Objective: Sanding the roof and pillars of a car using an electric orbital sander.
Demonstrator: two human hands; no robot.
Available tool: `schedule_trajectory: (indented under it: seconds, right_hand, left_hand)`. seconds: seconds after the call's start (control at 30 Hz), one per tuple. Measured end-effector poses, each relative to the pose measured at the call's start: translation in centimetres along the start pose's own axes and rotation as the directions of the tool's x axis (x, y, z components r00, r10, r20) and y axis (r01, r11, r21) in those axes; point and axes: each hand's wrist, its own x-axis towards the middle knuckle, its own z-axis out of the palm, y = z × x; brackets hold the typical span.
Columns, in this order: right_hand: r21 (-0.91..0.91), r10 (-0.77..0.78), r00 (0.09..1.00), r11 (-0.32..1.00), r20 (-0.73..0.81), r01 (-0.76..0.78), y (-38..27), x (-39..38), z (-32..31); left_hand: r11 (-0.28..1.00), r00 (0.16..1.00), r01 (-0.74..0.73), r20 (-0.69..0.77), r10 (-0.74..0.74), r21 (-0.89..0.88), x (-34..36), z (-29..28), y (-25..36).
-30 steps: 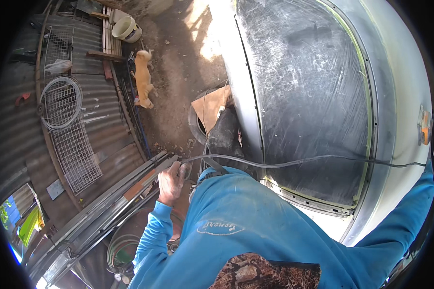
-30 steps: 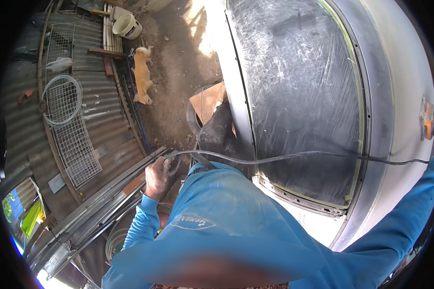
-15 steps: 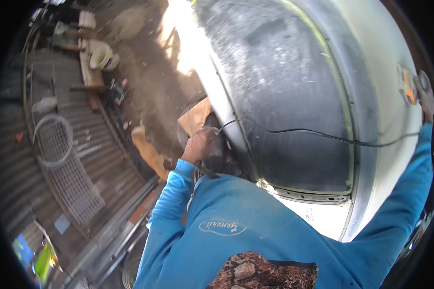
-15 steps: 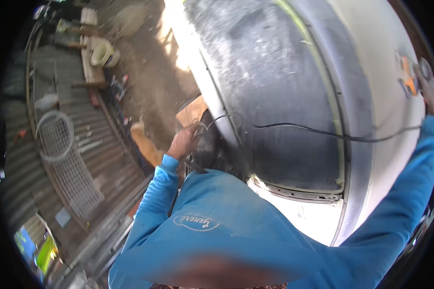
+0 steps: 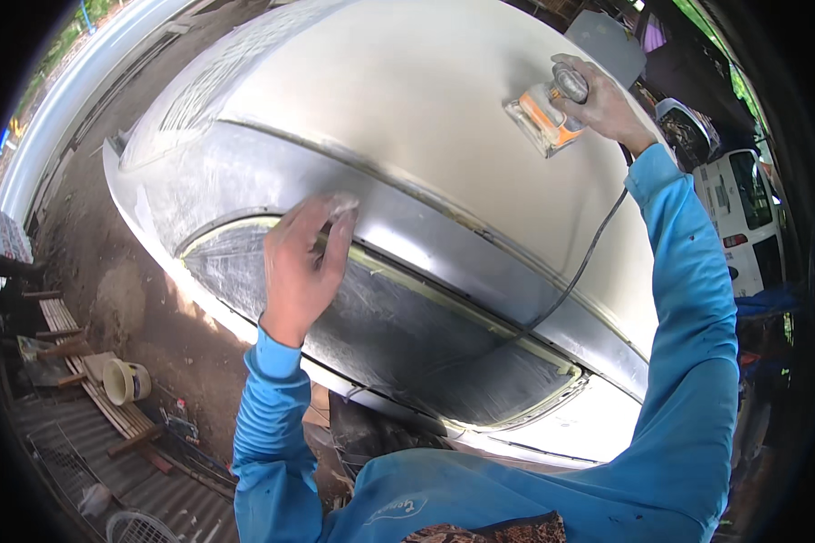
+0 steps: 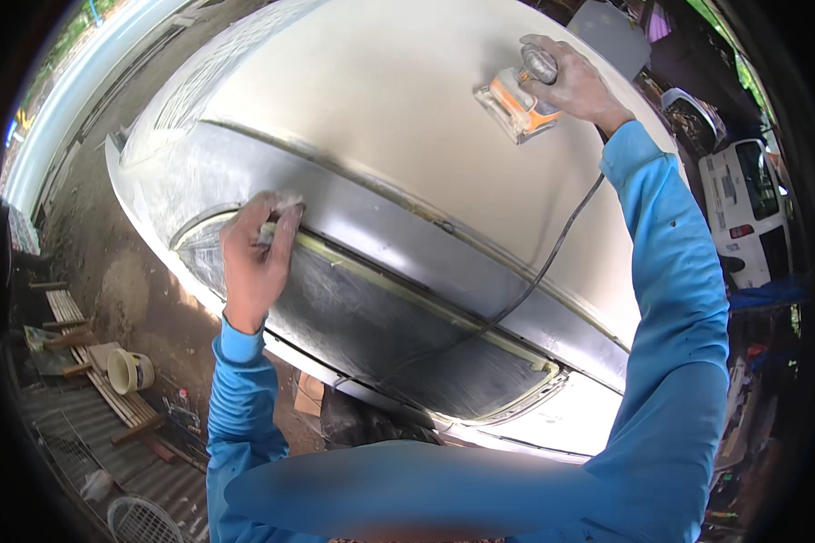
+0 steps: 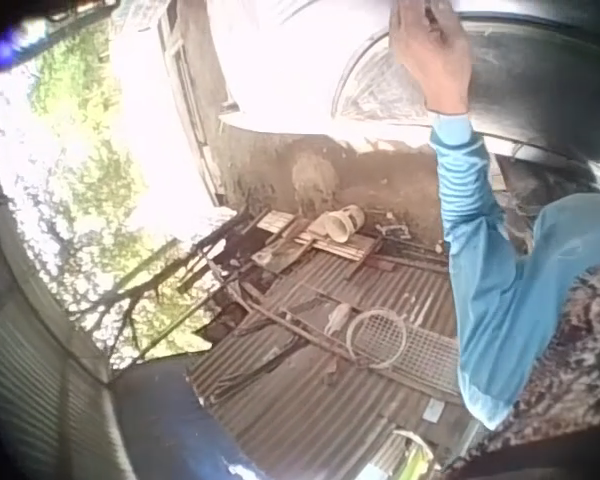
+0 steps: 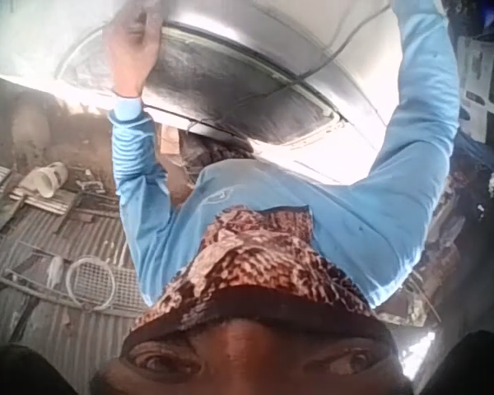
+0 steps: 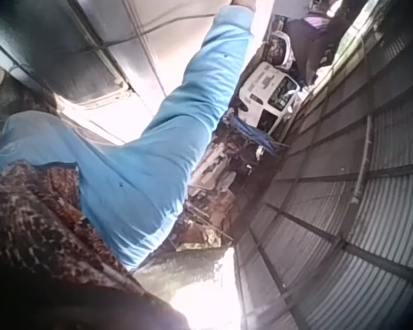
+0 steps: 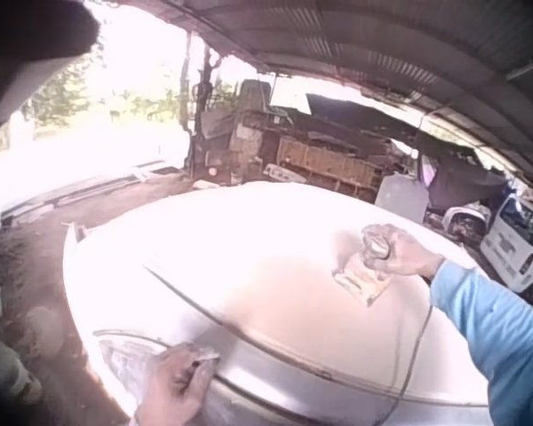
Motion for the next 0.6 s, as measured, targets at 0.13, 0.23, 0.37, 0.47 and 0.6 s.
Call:
schedule_trajectory:
  seconds: [0.13,0.23,0.37,0.47,0.6]
  right_hand:
    - [-0.066,0.16,0.987,0.985,0.004,-0.159,1.0,0.2,-0.5]
    - [-0.13,0.352,0.936,0.927,-0.02,-0.352,4.3,2.2,-0.7]
    - [-0.229,0.488,0.87,0.841,-0.065,-0.489,8.5,5.8,0.3]
    - [-0.183,0.43,0.902,0.884,-0.038,-0.43,9.6,9.5,1.5]
    - [-0.216,0.355,0.934,0.91,-0.034,-0.353,8.3,15.8,3.6]
  left_hand:
    - [0.994,0.994,-0.104,-0.016,0.104,-0.015,9.9,2.5,-3.0]
    - [0.998,0.998,0.057,-0.023,-0.056,0.023,13.3,3.7,-5.8]
    - [0.962,0.981,0.184,0.092,-0.169,-0.202,12.9,4.5,-8.0]
    - [0.951,0.981,0.193,0.078,-0.179,-0.242,13.1,4.7,-8.2]
    - [0.953,0.969,0.23,0.14,-0.205,-0.198,13.8,4.3,-7.2]
